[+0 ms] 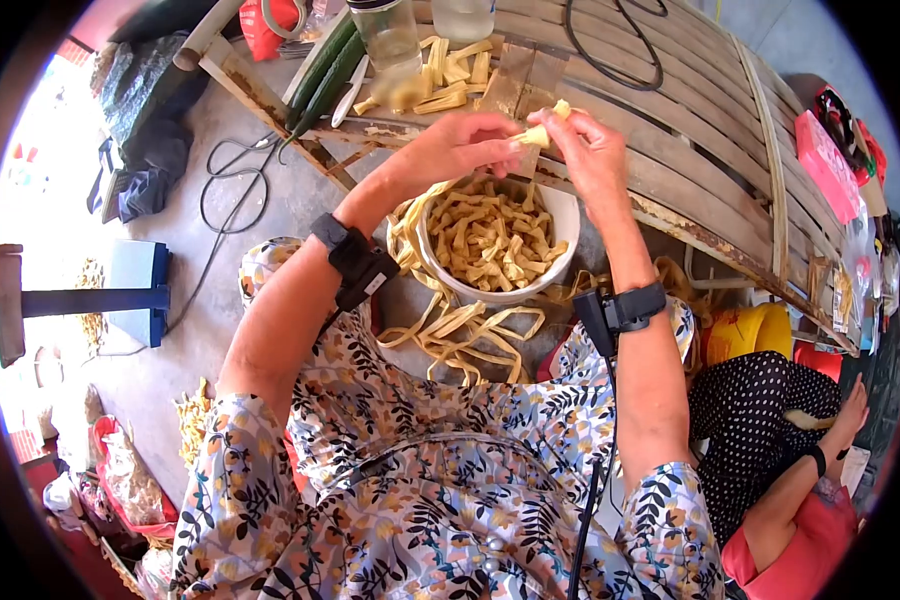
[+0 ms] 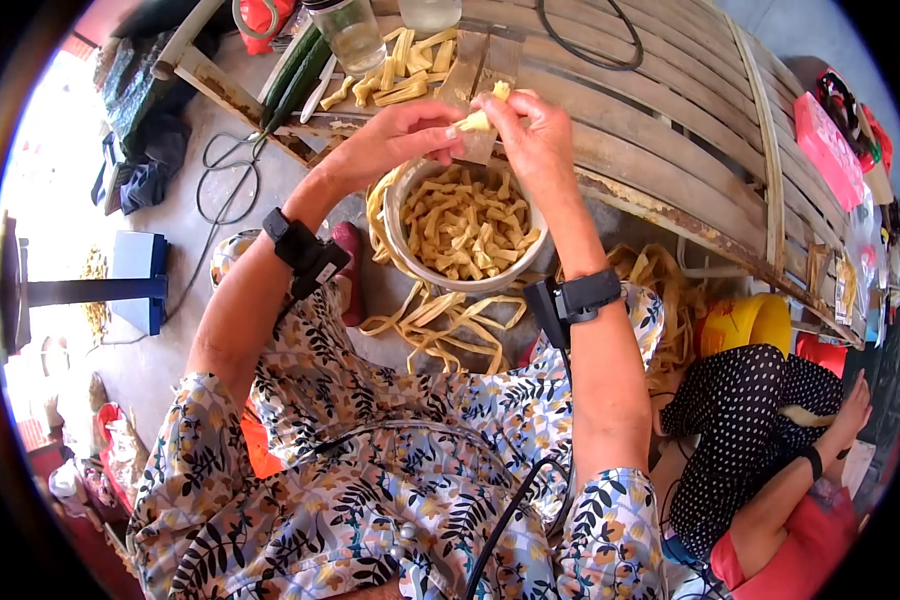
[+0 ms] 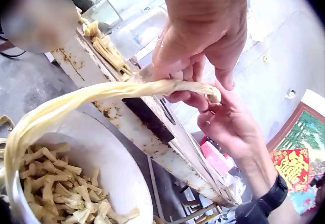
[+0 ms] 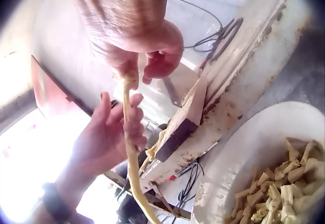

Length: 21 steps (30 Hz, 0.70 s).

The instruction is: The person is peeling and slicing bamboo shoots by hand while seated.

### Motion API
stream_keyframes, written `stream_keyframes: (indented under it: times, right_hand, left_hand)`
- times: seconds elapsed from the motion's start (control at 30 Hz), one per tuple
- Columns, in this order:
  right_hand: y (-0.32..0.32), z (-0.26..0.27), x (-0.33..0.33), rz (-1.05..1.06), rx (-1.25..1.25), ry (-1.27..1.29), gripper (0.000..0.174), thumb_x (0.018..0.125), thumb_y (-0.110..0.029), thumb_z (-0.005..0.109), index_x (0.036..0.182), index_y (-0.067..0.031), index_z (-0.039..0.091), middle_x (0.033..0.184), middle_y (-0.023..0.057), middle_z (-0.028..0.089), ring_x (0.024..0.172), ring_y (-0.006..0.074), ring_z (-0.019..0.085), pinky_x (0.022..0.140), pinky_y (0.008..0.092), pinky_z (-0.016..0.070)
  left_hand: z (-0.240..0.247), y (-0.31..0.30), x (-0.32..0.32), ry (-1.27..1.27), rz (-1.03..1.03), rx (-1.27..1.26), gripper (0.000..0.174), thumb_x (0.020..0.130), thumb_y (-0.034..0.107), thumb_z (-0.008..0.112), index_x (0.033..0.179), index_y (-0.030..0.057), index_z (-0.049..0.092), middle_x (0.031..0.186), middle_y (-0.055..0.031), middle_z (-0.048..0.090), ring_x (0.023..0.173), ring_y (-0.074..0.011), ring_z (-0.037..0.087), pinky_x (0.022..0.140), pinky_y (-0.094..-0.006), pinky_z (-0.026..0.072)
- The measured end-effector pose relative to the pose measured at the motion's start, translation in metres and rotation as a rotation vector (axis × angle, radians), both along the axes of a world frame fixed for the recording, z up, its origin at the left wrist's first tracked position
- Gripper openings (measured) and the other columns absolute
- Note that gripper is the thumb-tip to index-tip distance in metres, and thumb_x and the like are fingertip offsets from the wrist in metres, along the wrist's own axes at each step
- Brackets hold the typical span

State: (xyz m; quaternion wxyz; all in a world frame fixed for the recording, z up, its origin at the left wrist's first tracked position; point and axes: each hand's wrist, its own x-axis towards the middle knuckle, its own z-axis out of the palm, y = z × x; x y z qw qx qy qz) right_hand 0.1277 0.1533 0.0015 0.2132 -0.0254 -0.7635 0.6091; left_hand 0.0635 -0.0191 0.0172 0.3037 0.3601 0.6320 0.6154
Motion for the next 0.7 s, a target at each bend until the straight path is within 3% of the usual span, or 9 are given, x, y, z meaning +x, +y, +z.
stream_keyframes:
  times: [0.03,0.23,0.33,0.47,0.53,0.7]
  right_hand:
    - [-0.004,0.001,-0.002,0.017,0.083,0.057,0.024,0.082,-0.024,0.06,0.086,-0.0015,0.066,0.069,-0.0005,0.059,0.062,0.0038,0.05,0.055,0.0185,0.041]
    - [-0.015,0.011,0.006,0.077,-0.471,-0.251,0.018,0.08,-0.023,0.062,0.083,-0.006,0.068,0.081,-0.0021,0.061,0.068,0.0026,0.05,0.057,0.0181,0.041]
    - [-0.01,0.008,0.005,0.111,-0.662,-0.308,0.017,0.081,-0.023,0.062,0.082,-0.0071,0.068,0.08,-0.0017,0.062,0.072,0.0033,0.053,0.058,0.016,0.0428]
    - [-0.012,0.012,0.0,-0.039,-0.483,-0.261,0.019,0.081,-0.022,0.061,0.083,-0.0041,0.067,0.075,0.0007,0.062,0.068,0.0046,0.055,0.054,0.0168,0.0463]
    - [-0.002,0.011,-0.002,-0.127,-0.368,-0.184,0.019,0.082,-0.02,0.06,0.083,-0.0027,0.066,0.072,0.0017,0.062,0.064,0.0049,0.055,0.052,0.018,0.0472]
    - [0.014,0.007,-0.022,-0.236,-0.468,-0.026,0.02,0.083,-0.014,0.057,0.08,0.005,0.063,0.073,0.0077,0.062,0.059,0.0107,0.059,0.051,0.0206,0.0493]
  left_hand:
    - [0.005,0.001,-0.002,-0.025,-0.024,-0.031,0.021,0.088,0.02,0.051,0.096,0.0022,0.059,0.079,-0.0013,0.058,0.069,-0.0059,0.047,0.063,-0.0197,0.0392]
    - [-0.004,0.009,-0.002,-0.224,0.071,0.001,0.019,0.086,0.02,0.055,0.093,0.0027,0.06,0.076,-0.0001,0.058,0.07,-0.0059,0.05,0.064,-0.0191,0.0397]
    - [-0.009,0.014,0.0,-0.222,0.103,0.019,0.018,0.085,0.019,0.056,0.091,0.0032,0.061,0.075,-0.0003,0.059,0.067,-0.0055,0.051,0.063,-0.0189,0.0414]
    - [0.002,0.013,-0.008,-0.083,0.066,-0.197,0.017,0.085,0.019,0.056,0.09,0.0029,0.062,0.072,-0.0006,0.059,0.06,-0.0058,0.053,0.057,-0.0189,0.0437]
    - [-0.003,0.011,-0.017,-0.001,0.058,-0.184,0.018,0.086,0.018,0.054,0.088,0.0014,0.062,0.068,0.0004,0.056,0.056,-0.0062,0.053,0.053,-0.0186,0.0432]
    - [0.006,0.01,-0.036,0.207,0.086,-0.248,0.019,0.086,0.016,0.051,0.087,0.0017,0.063,0.066,0.0018,0.054,0.055,-0.0049,0.048,0.051,-0.019,0.0409]
